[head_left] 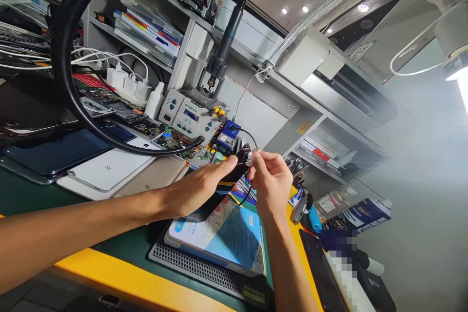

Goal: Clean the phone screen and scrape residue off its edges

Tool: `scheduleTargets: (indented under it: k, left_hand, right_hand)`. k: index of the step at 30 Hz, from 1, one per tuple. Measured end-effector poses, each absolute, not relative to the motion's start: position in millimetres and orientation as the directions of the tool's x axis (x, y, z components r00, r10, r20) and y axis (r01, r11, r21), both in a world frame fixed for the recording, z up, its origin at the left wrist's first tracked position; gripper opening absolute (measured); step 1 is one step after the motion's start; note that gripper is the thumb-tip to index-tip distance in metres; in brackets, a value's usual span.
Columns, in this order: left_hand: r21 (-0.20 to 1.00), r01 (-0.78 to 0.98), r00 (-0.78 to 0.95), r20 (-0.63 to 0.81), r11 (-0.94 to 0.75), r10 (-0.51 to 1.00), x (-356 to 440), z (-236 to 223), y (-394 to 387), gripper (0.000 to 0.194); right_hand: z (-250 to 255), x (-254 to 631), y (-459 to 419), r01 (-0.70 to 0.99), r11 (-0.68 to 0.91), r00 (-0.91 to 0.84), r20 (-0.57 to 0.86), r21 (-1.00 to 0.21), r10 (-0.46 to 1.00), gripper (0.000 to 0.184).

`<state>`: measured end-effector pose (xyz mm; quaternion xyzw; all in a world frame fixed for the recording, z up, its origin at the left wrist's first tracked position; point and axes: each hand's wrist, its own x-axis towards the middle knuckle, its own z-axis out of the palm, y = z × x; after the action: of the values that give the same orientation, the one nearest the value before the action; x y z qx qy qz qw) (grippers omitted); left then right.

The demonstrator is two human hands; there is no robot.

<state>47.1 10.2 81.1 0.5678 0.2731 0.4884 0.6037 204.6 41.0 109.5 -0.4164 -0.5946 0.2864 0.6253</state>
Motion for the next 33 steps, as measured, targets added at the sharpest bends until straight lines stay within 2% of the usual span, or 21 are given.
scheduleTargets:
  k: [2,7,12,15,18,20,24,28,33]
  left_hand:
    - [0.96,-0.223,0.416,0.252,-0.171,0.874,47.1,81.8,10.6,0.054]
    - [0.879,-0.164,0.45,0.47,-0.447,0.759,46.1,85.3,8.7,0.047]
    - [0.854,-0.108,0.446,0.499,-0.509,0.743,44.8,80.7,7.3,0.045]
    - [0.83,-0.045,0.44,0.516,-0.555,0.735,44.9,74.8,8.7,0.047]
    - [0.837,-0.013,0.448,0.494,-0.547,0.745,45.7,72.8,9.6,0.049]
    - [0.856,-0.032,0.454,0.473,-0.516,0.755,46.2,74.9,8.9,0.05]
    - [0.896,-0.183,0.425,0.443,-0.405,0.789,45.7,84.3,5.0,0.05]
    - [0.881,-0.36,0.399,0.442,-0.306,0.803,44.7,89.1,3.1,0.047]
    - [0.863,-0.479,0.332,0.347,-0.16,0.877,47.8,80.5,9.8,0.047]
  right_hand:
    - [111.5,202.4,36.8,0.133,0.502,0.118,0.517,-0.854,0.848,0.024]
    - [117.5,199.2,26.0,0.141,0.559,0.105,0.574,-0.817,0.812,0.021]
    - [119.5,195.6,17.5,0.165,0.639,0.117,0.659,-0.751,0.743,0.017]
    - [118.1,193.3,13.9,0.223,0.711,0.1,0.741,-0.667,0.664,0.011]
    - [114.9,192.2,13.3,0.297,0.768,0.06,0.814,-0.568,0.578,0.007]
    - [112.0,192.0,14.1,0.324,0.773,0.027,0.822,-0.545,0.569,0.006]
    - [105.6,190.4,14.4,0.313,0.76,-0.082,0.782,-0.569,0.618,0.004]
    - [99.9,185.5,10.6,0.315,0.743,-0.183,0.73,-0.591,0.658,0.004]
    - [94.4,178.3,7.4,0.324,0.711,-0.237,0.674,-0.625,0.7,0.005]
